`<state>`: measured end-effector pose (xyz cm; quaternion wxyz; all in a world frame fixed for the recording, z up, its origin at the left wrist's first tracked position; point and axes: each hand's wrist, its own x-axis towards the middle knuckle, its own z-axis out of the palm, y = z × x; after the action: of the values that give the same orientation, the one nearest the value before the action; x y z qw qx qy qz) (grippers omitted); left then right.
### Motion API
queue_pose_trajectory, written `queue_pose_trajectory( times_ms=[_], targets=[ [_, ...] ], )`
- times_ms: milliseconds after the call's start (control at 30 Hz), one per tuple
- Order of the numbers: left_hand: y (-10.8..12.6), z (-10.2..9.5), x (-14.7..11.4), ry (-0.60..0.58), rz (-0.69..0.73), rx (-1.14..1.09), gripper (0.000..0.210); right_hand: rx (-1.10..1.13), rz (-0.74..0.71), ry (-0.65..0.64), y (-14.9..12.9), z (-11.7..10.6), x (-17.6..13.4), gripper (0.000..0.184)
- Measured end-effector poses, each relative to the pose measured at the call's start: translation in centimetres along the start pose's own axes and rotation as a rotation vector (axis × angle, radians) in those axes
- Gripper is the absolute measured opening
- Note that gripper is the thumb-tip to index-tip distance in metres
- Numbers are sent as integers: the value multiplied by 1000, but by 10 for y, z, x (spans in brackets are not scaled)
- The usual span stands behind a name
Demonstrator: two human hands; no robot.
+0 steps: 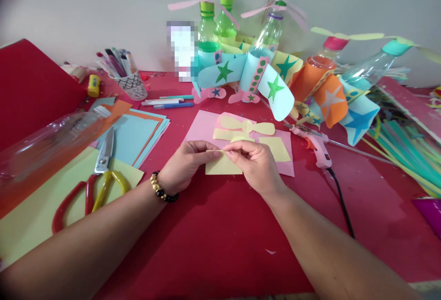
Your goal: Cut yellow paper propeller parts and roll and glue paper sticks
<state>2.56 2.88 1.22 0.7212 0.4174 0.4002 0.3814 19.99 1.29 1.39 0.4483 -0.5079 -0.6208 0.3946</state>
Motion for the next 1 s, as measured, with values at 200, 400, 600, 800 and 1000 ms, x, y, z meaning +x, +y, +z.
queue_pose_trajectory(
  times_ms=[200,400,600,800,1000],
  targets=[
    [0,1,-1,11,51,71,17,-20,48,-60,-1,0,-1,13],
    [0,2,-2,10,16,10,14,-74,6,-25,-4,-1,-3,13],
    [1,2,-1,8,-15,-42,12,-75,-13,-50,-7,-1,-3,15],
    [2,1,-2,-16,-55,-56,16,-142,-123,-55,-11,-1,-2,17],
    [2,1,-1,-41,-28,-72,15,-159,-142,-54,-8,-3,-3,18]
  ],
)
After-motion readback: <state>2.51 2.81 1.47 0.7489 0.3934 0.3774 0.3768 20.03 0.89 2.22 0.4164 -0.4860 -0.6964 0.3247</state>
